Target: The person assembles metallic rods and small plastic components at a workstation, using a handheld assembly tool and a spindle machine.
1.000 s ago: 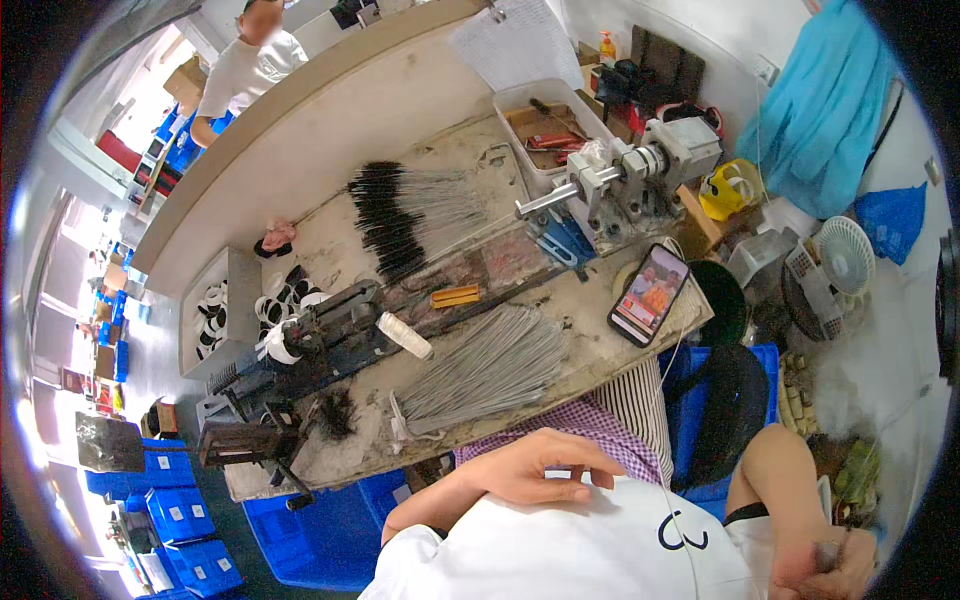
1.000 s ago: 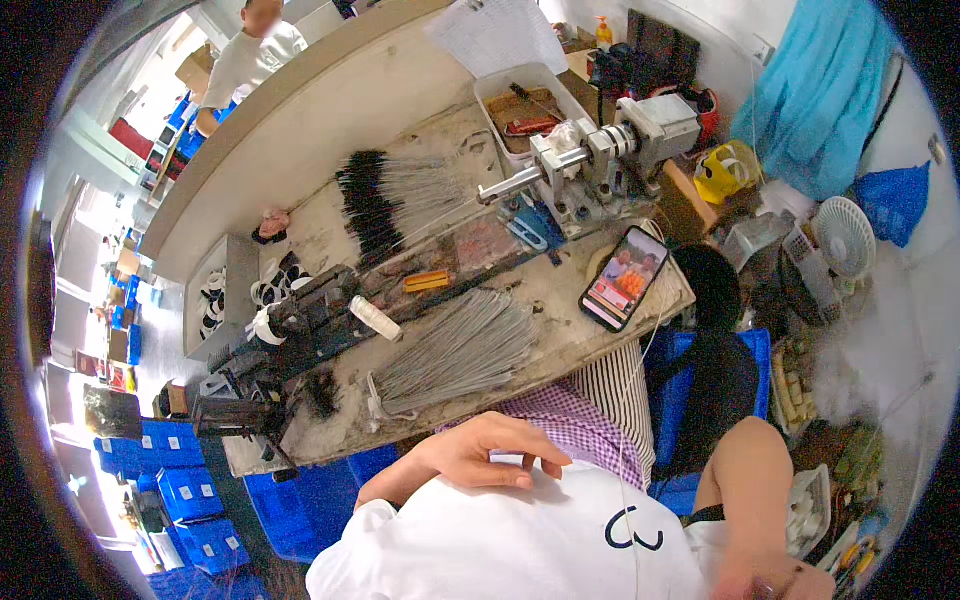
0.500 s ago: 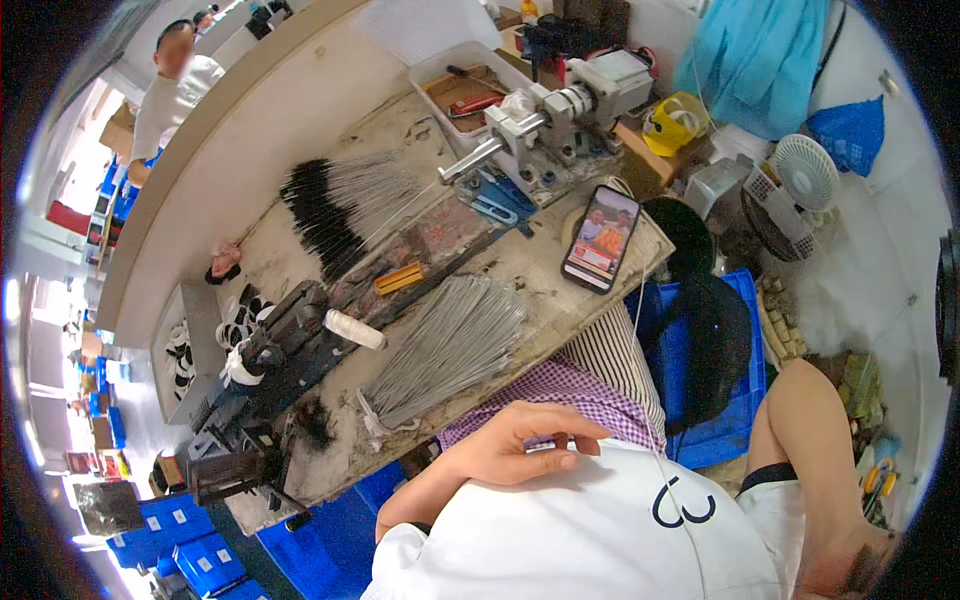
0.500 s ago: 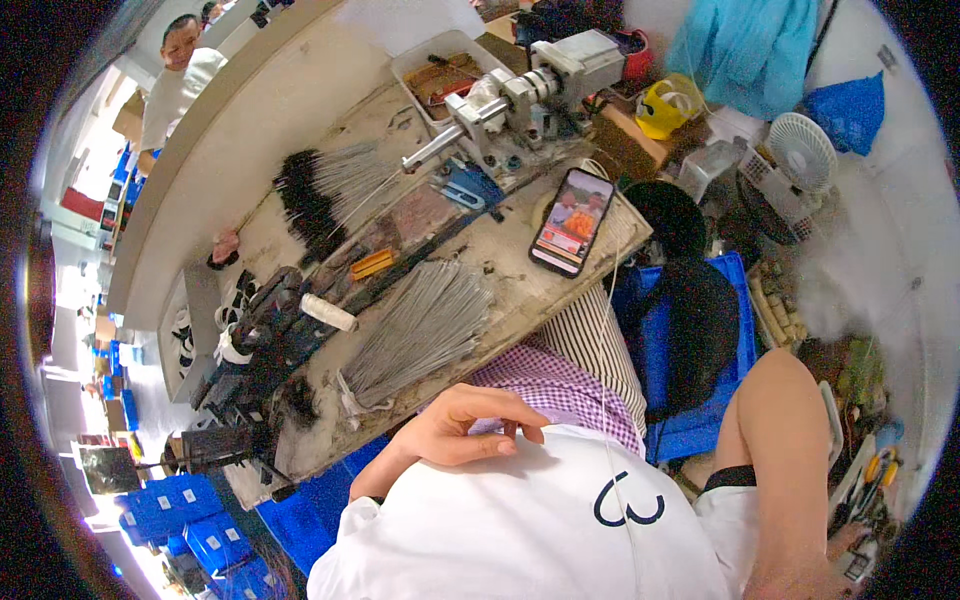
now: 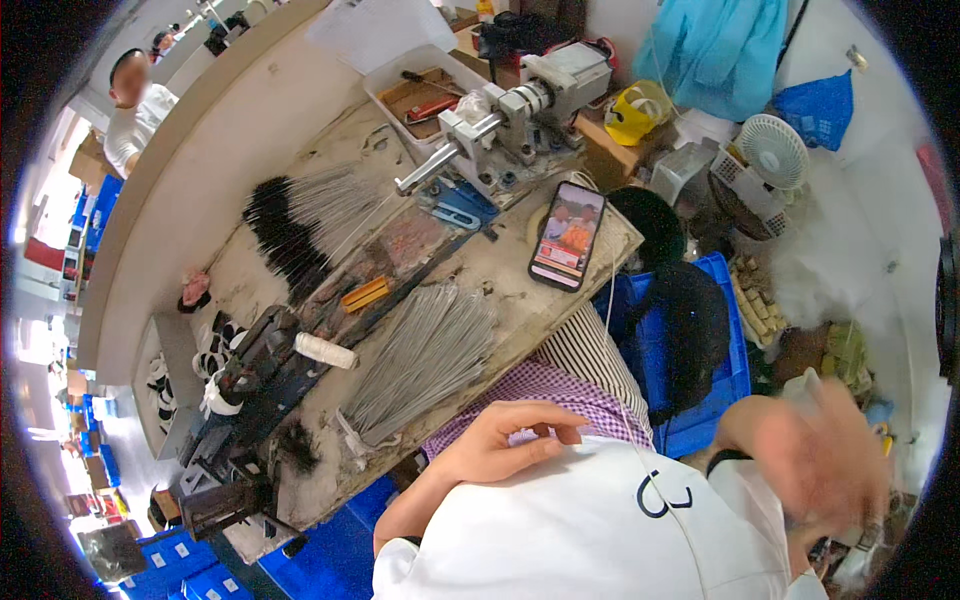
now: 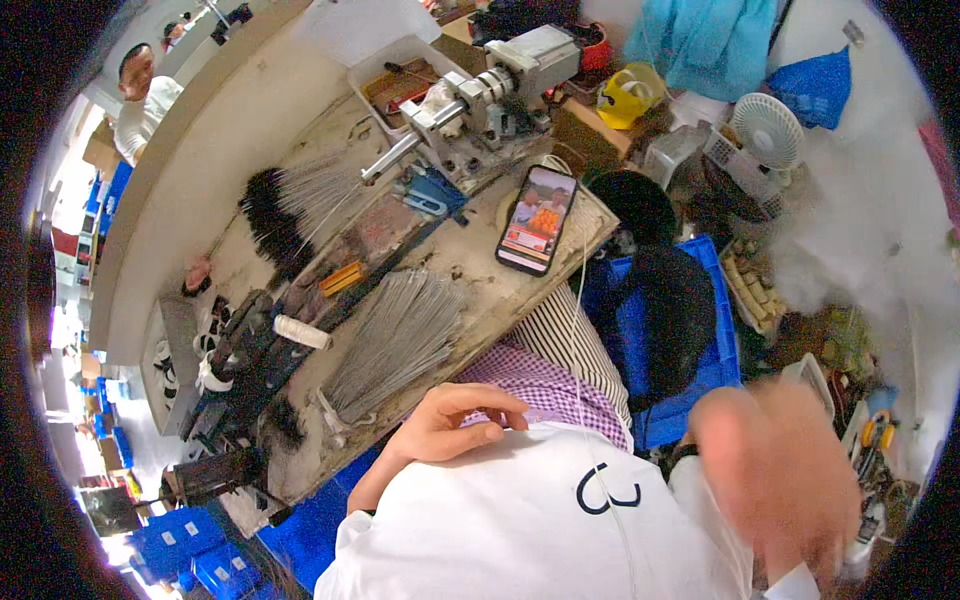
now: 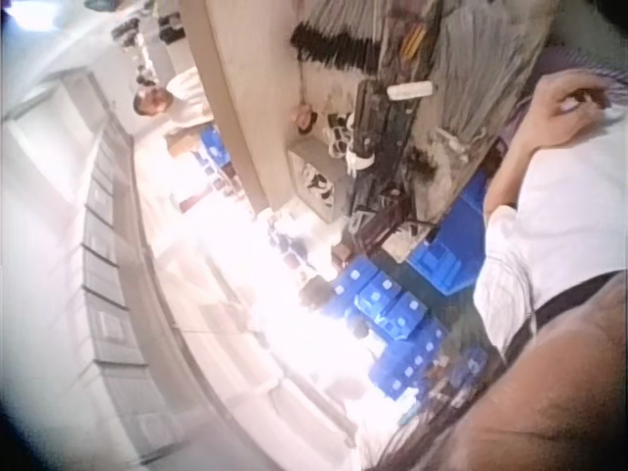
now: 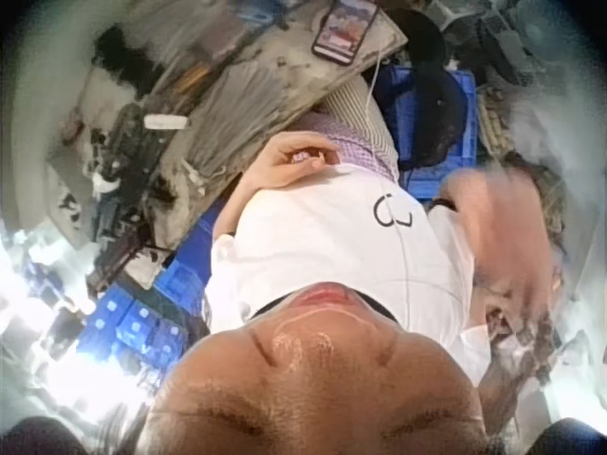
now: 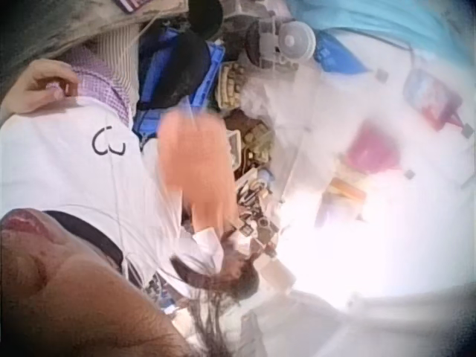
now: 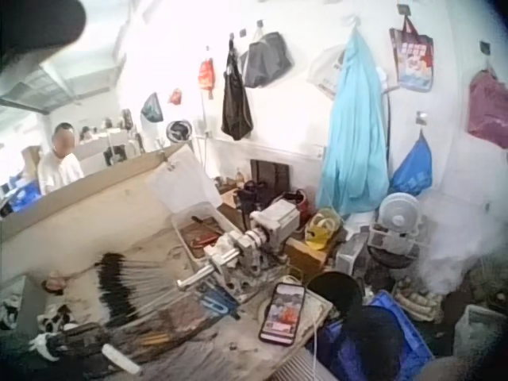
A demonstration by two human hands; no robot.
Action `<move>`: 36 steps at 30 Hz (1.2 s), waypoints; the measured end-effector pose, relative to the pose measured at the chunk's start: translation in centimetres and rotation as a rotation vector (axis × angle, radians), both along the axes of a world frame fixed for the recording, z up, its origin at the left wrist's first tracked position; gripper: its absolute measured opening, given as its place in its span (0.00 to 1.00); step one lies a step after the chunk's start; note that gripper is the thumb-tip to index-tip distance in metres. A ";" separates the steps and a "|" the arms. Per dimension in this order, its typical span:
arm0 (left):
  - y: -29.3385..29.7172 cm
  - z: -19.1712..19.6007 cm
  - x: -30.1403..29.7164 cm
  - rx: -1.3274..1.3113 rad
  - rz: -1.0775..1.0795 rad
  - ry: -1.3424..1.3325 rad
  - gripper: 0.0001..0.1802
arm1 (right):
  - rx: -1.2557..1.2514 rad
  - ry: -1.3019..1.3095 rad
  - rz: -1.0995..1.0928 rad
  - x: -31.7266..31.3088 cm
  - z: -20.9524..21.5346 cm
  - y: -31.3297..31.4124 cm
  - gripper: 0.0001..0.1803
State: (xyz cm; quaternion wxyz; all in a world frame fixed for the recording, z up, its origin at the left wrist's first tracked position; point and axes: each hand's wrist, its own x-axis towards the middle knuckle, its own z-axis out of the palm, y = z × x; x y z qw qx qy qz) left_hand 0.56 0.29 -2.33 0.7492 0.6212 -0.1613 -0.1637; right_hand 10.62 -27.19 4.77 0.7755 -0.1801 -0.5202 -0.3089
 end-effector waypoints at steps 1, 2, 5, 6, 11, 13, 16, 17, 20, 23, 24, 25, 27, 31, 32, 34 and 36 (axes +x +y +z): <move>0.1 0.1 -0.2 -0.029 0.040 0.050 0.16 | -0.109 0.405 0.119 -0.2 -3.9 -2.1 0.13; -0.4 -0.5 -0.2 -0.030 0.088 0.110 0.16 | -0.571 0.747 -0.184 1.0 -4.0 1.3 0.10; -0.3 -2.2 -1.0 -0.047 0.196 0.258 0.15 | -1.347 0.749 -0.386 7.3 -7.9 8.1 0.10; -0.4 -2.8 -1.2 -0.051 0.185 0.253 0.15 | -1.375 0.481 -0.508 8.9 -10.7 8.3 0.12; -1.1 -4.2 -1.6 -0.083 0.276 0.426 0.15 | -1.545 0.206 -0.597 10.1 -13.0 9.5 0.18; -1.2 -4.3 -1.4 -0.092 0.291 0.429 0.15 | -1.542 0.165 -0.589 10.3 -13.6 9.9 0.16; -1.0 -4.3 -1.7 -0.096 0.315 0.470 0.15 | -1.708 0.172 -0.670 11.1 -14.6 10.5 0.11; -1.0 -4.4 -1.7 -0.094 0.326 0.504 0.15 | -1.710 0.203 -0.768 11.8 -15.3 10.5 0.11; -0.5 -5.0 -2.2 -0.103 0.309 0.508 0.17 | -1.657 0.338 -0.963 13.8 -15.0 10.6 0.12; -0.1 -5.8 -2.8 -0.162 0.344 0.527 0.17 | -1.526 0.467 -1.011 13.7 -13.6 10.5 0.15; -0.1 -5.8 -2.9 -0.164 0.344 0.529 0.17 | -1.559 0.465 -0.940 13.6 -13.8 10.0 0.17; -0.1 -5.9 -3.0 -0.190 0.369 0.529 0.17 | -1.589 0.462 -0.869 13.2 -13.5 10.0 0.19; 0.2 -5.7 -3.1 -0.216 0.393 0.529 0.16 | -1.475 0.424 -0.811 11.7 -12.9 10.3 0.09; 1.6 -5.2 -3.3 -0.174 0.410 0.477 0.16 | -1.141 0.795 -0.522 7.3 -6.9 11.7 0.05; 2.1 -5.1 -3.2 -0.142 0.394 0.446 0.16 | -1.051 0.805 -0.583 5.8 -4.1 11.5 0.04; 2.3 -5.5 -3.2 -0.123 0.390 0.427 0.16 | -0.929 0.748 -0.697 3.2 -1.3 9.5 0.04; 2.1 -5.6 -2.7 -0.070 0.368 0.365 0.16 | -0.460 0.094 -0.425 0.4 5.1 8.4 0.11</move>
